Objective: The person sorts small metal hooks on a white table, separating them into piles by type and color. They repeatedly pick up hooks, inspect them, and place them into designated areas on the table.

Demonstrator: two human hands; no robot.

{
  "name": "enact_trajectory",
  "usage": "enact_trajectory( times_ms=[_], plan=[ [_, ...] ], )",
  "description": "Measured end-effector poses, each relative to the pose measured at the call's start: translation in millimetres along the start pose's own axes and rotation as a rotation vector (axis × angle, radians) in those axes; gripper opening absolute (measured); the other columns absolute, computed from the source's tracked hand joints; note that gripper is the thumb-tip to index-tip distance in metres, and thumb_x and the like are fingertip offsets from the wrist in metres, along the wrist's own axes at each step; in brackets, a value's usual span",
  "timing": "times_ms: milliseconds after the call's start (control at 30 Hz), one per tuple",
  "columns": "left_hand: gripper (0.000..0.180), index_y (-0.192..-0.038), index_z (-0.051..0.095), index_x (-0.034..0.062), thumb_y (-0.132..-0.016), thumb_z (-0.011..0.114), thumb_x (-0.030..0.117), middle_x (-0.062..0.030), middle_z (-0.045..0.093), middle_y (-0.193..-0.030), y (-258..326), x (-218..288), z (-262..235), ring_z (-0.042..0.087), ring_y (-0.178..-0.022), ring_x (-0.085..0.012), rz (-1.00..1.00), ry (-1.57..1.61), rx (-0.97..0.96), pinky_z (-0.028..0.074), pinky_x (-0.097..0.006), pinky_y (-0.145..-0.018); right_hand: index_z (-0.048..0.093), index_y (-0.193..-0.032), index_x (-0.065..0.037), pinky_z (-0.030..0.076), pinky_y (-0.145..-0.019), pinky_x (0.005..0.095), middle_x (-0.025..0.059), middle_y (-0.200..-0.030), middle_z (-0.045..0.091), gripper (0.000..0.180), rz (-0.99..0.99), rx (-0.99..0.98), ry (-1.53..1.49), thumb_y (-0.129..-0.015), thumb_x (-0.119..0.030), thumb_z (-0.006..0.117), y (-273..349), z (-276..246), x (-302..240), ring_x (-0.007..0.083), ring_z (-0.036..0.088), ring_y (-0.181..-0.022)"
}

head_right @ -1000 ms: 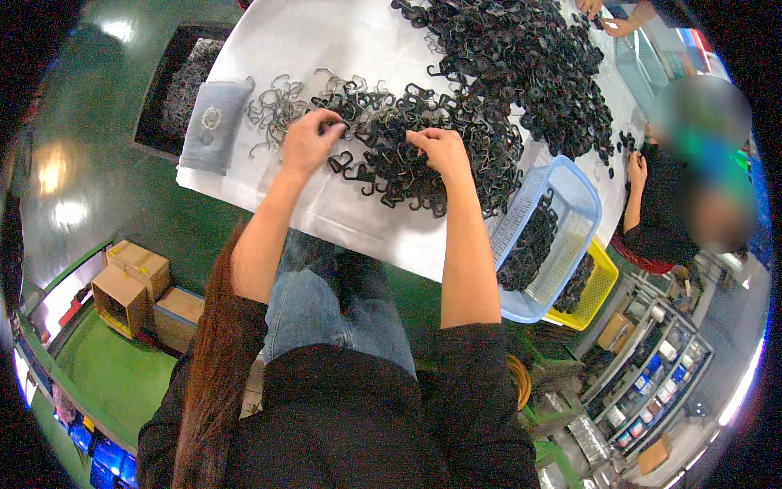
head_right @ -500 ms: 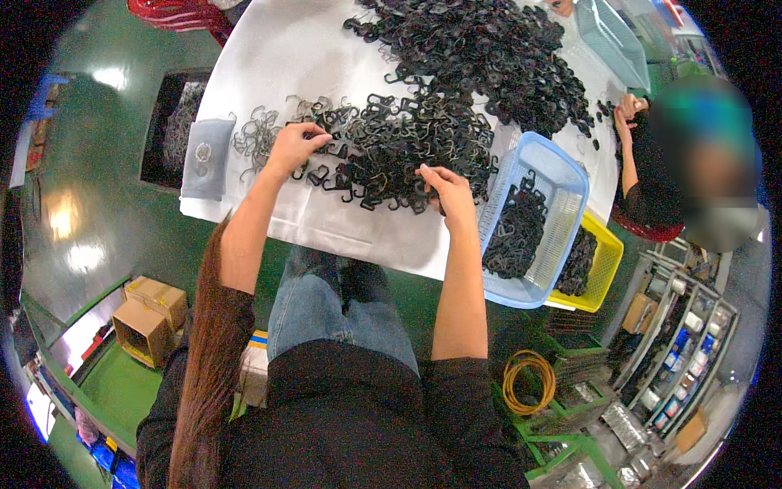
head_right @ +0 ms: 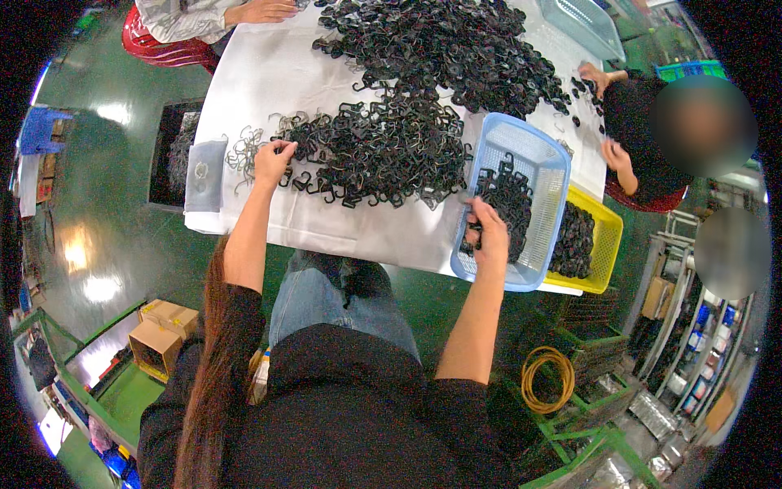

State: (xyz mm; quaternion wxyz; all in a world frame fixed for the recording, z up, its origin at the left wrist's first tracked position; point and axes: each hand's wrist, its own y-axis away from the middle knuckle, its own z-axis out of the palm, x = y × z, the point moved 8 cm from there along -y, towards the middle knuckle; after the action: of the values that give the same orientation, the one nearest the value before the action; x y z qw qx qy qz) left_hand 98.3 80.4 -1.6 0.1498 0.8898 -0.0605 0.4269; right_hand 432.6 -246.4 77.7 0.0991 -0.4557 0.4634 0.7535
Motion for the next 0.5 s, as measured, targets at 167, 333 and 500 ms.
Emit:
enact_trajectory(
  times_ms=[167,333,500],
  plan=[
    [0.02,-0.091,0.062,0.0072,-0.083,0.064,0.025,-0.0025,0.062,-0.086,16,-3,7,0.046,-0.06,-0.0086,-0.338,0.891,-0.309,0.033,-0.021,-0.044,0.066,-0.096,-0.005,0.037,-0.044,0.022,0.0033,-0.077,0.056,0.035,-0.147,0.408,0.459,-0.081,-0.036,0.067,-10,-84,-17,0.011,0.05,-0.052],
    [0.018,-0.099,0.056,0.0063,-0.089,0.055,0.02,-0.005,0.056,-0.099,36,23,-26,0.041,-0.061,-0.0096,-0.208,1.617,-0.527,0.028,-0.019,-0.04,0.054,-0.118,-0.009,0.043,-0.09,0.0448,0.0153,-0.11,0.055,0.05,-0.202,0.667,1.439,-0.075,-0.03,0.069,-14,-66,-44,0.0321,0.051,-0.11],
    [0.018,-0.1,0.055,0.0094,-0.093,0.052,0.026,-0.0027,0.052,-0.091,26,-4,-25,0.039,-0.057,-0.0065,-0.345,1.562,-0.372,0.027,-0.015,-0.037,0.059,-0.106,-0.007,0.043,-0.086,0.0396,0.0148,-0.103,0.058,0.03,-0.998,0.275,1.317,-0.077,-0.01,0.062,-17,116,-57,0.0322,0.053,-0.1]
  ],
)
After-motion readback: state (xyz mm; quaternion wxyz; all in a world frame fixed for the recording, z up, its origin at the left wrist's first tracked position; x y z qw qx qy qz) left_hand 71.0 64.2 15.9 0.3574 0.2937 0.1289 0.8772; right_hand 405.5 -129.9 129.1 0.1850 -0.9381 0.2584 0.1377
